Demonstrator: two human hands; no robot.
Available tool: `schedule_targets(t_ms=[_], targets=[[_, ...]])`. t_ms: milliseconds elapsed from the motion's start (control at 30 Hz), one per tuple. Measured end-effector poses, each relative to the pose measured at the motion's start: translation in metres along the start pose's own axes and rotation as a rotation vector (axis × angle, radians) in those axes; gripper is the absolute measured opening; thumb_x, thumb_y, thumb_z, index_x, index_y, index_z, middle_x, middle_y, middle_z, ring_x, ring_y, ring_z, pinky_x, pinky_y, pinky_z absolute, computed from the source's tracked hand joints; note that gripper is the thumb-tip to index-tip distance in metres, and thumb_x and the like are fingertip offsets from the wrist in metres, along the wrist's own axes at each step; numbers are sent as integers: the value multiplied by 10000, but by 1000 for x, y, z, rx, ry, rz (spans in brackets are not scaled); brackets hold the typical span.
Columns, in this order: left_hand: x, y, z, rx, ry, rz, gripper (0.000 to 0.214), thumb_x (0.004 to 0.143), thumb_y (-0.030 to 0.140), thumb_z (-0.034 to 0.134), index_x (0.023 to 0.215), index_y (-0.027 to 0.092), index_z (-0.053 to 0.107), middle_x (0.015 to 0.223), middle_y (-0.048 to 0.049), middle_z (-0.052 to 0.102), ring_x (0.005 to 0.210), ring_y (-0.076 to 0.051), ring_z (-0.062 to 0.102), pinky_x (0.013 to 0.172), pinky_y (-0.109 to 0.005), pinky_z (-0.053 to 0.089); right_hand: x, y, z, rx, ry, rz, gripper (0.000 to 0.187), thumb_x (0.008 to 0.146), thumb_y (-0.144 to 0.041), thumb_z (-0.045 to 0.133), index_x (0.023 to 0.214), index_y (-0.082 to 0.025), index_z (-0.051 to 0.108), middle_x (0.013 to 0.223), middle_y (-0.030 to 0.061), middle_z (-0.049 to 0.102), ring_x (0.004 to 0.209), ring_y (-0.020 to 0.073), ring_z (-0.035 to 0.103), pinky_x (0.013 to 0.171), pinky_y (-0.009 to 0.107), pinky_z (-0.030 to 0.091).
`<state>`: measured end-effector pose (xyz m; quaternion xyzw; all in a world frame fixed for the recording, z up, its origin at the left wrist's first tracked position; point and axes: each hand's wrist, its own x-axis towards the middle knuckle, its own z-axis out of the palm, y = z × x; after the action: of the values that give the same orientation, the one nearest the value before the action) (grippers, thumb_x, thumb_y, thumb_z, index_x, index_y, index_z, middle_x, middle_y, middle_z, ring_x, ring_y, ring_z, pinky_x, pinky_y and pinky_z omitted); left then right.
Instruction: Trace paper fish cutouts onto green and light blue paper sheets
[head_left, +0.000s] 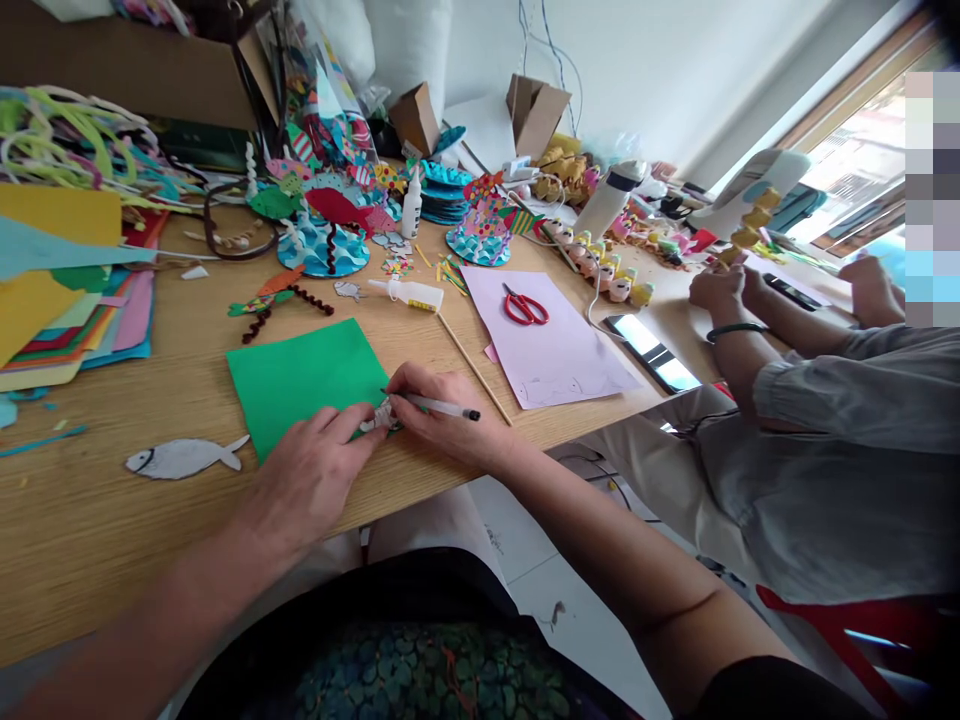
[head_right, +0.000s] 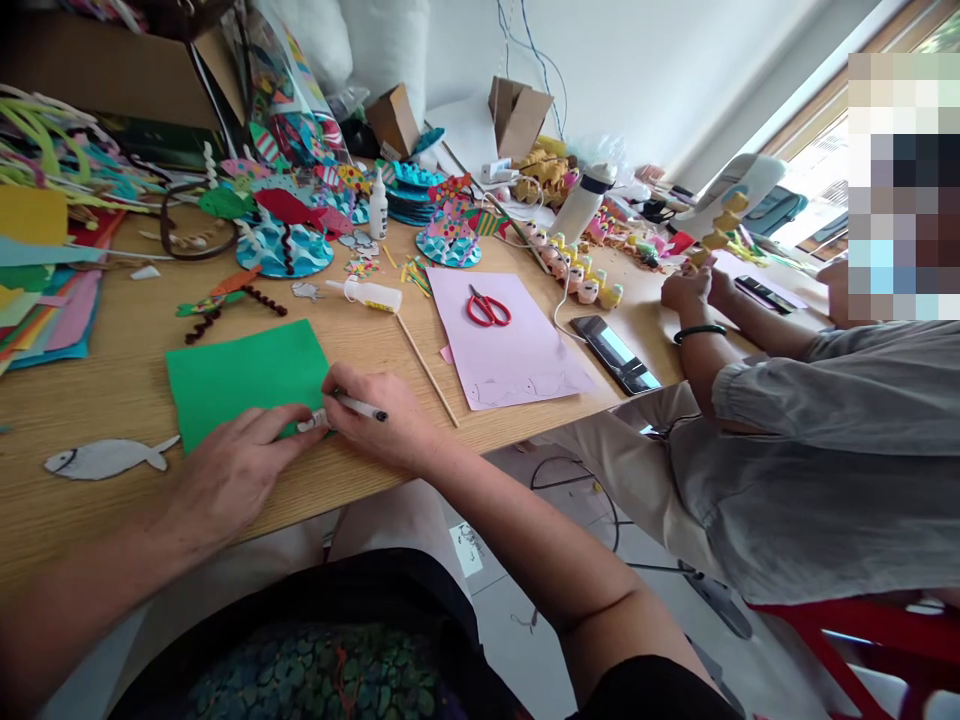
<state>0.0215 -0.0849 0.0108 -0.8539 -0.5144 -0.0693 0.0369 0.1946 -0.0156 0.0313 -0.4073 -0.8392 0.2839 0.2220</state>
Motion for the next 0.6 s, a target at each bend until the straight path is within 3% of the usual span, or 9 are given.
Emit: schedule_targets(t_ms=[100,300,400,600], targets=[[11,-11,-7,-159,-55,114,484,807,14,316,1121,212,626,1118,-53,624,938,-210,521,819,-344,461,0,-1,-3,131,16,40,82,803,-199,486,841,-174,554,708,-13,604,629,97,523,610,211,363],[38,-35,-12,-351,-193,235,425,788,61,335,962,214,691,1017,-24,665,930,-167,552,813,-286,437,-10,10,-9,355,191,68,41,722,-157,479,724,-174,516,633,-38,531,580,88,474,550,205,354],[51,-42,-18,-437,-289,271,380,783,103,362,895,219,706,950,-1,677,878,-155,576,779,-260,418,-18,8,-14,420,132,73,49,693,-147,473,704,-171,514,598,-47,505,544,81,439,514,200,328],[64,-42,-32,-487,-433,190,278,739,104,398,762,180,664,751,12,654,710,-126,571,657,-213,380,-25,-8,-7,368,-20,6,67,723,-162,490,748,-160,552,639,-39,528,584,80,457,540,193,333]])
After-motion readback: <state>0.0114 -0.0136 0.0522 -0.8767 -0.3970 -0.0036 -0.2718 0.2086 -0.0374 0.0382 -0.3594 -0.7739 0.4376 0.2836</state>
